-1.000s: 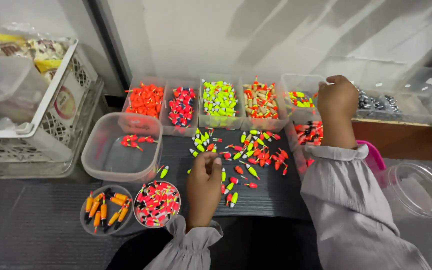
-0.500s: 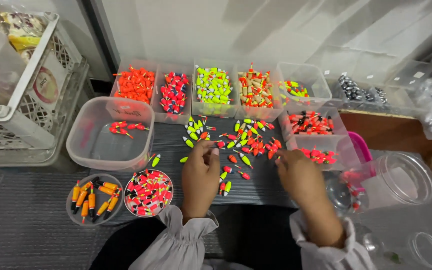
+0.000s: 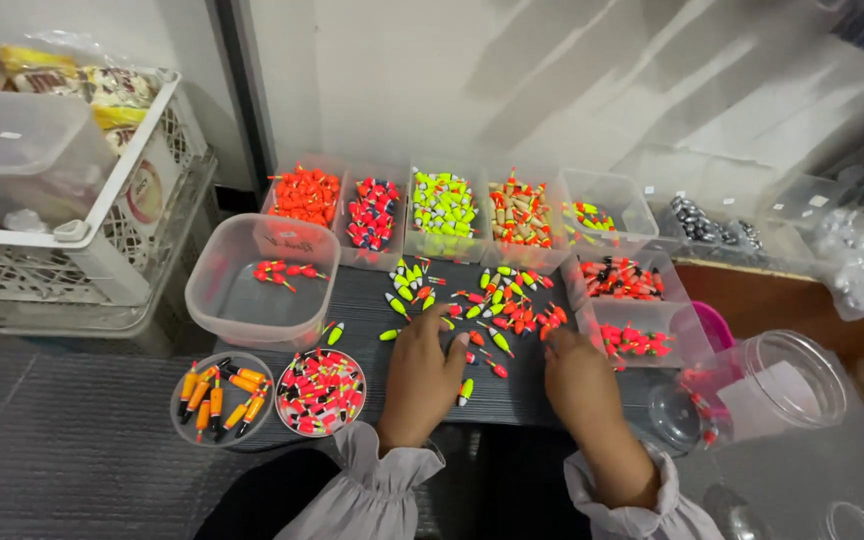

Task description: The person sits on the floor and assembles small fishing lures by hand. They pick up a yellow float and a red bobber, attach them together, and place the finished item into a clear plastic container. The workspace includes several bins of colorful components.

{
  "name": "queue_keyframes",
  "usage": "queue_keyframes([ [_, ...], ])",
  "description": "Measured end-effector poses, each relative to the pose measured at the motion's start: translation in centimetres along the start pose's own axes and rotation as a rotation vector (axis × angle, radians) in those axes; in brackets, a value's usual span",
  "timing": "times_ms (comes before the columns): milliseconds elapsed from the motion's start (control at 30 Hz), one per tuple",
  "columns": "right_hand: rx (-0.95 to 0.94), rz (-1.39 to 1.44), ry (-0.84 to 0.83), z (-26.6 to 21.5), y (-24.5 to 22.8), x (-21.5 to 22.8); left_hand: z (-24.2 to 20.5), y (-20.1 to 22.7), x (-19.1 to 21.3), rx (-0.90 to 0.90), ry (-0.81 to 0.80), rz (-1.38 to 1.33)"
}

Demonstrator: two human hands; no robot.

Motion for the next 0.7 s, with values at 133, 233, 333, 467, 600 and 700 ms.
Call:
queue_keyframes([
  [133, 0.053, 0.262, -0.05, -0.7, -3.8, 3.8, 0.4, 0.1, 0.3, 0.057, -0.076, -0.029],
  [233, 0.241, 0.824, -0.13, 0.2, -8.4, 4.8, 0.6, -0.5, 0.0, -0.003, -0.072, -0.023],
  [333, 0.403, 1.072, -0.24, 3.1, -11.2, 4.0, 1.0, -1.5, -0.1, -0.064, -0.012, -0.079],
  [467, 0.606, 0.913, -0.309, 5.8, -13.1, 3.8, 1.2, -3.4, 0.0, 0.129, 0.047, -0.153],
  [600, 0.732, 0.73, -0.197, 6.9, -12.7, 2.2, 1.1, -2.5, 0.4, 0.157, 0.075, -0.167],
  [700, 0.72, 0.662, -0.231, 6.0, -12.6, 2.7, 1.3, -3.2, -0.2, 0.167, 0.087, -0.128],
])
Point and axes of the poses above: each hand's wrist, its own z-axis towards the middle knuckle, its own x-axis out of the back of the hand, y = z × x, the point moved 4 cm from there along z, towards the middle knuckle, and after that the axes turned 10 degrees about -y, right-handed, at the moved point
